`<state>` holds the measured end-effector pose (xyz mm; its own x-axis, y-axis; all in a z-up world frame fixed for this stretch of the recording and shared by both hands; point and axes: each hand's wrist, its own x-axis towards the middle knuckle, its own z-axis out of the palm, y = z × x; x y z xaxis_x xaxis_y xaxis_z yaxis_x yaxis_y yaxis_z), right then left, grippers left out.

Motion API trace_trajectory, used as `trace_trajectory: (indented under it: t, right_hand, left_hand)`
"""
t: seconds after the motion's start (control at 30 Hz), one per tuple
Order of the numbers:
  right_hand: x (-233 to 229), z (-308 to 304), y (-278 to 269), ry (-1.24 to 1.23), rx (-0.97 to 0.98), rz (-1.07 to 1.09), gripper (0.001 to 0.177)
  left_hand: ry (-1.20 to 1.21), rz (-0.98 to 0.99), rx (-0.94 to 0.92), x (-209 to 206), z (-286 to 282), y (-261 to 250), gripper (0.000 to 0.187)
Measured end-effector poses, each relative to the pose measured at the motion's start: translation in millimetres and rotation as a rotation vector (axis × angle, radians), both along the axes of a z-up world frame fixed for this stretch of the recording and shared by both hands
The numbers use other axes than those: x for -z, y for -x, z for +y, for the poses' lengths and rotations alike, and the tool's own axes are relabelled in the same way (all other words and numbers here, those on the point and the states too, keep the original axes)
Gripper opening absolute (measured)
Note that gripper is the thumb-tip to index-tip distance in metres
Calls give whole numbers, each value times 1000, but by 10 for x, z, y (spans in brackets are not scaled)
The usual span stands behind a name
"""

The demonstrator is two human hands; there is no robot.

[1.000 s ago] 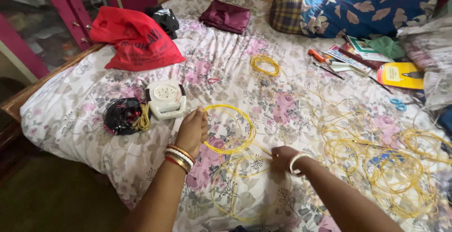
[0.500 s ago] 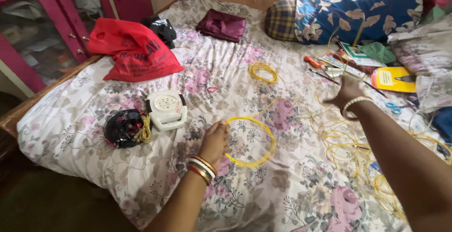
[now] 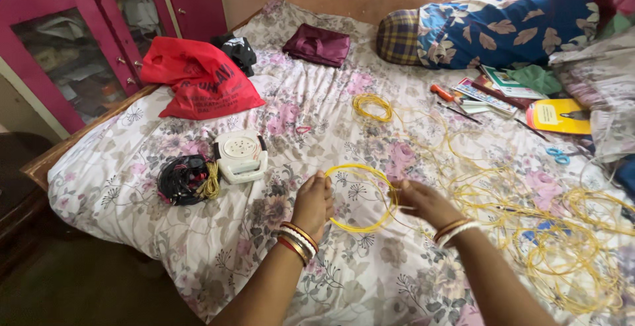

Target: The person coils a long yellow cable into loops on a bed. They repeatedly wrap the cable around their fingers and place the formed loops onto the bed surface.

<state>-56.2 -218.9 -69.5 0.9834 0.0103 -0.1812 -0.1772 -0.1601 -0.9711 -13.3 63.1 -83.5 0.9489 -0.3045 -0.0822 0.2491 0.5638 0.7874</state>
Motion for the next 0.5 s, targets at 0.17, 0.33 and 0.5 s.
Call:
trace_trajectory:
  t: [0.17,0.33,0.5]
  right_hand:
    - [107,187,237,-384,121,2,39]
    - [-211,101,496,-335,271,38,37]
    - [-478,-21,813,-434,345,48,35]
  left_hand:
    - [35,27,-86,-74,-157,116,34]
    - [35,-14,-31,-149,-361,278,34]
    - [-78,-56,-56,-280,-574,398,34]
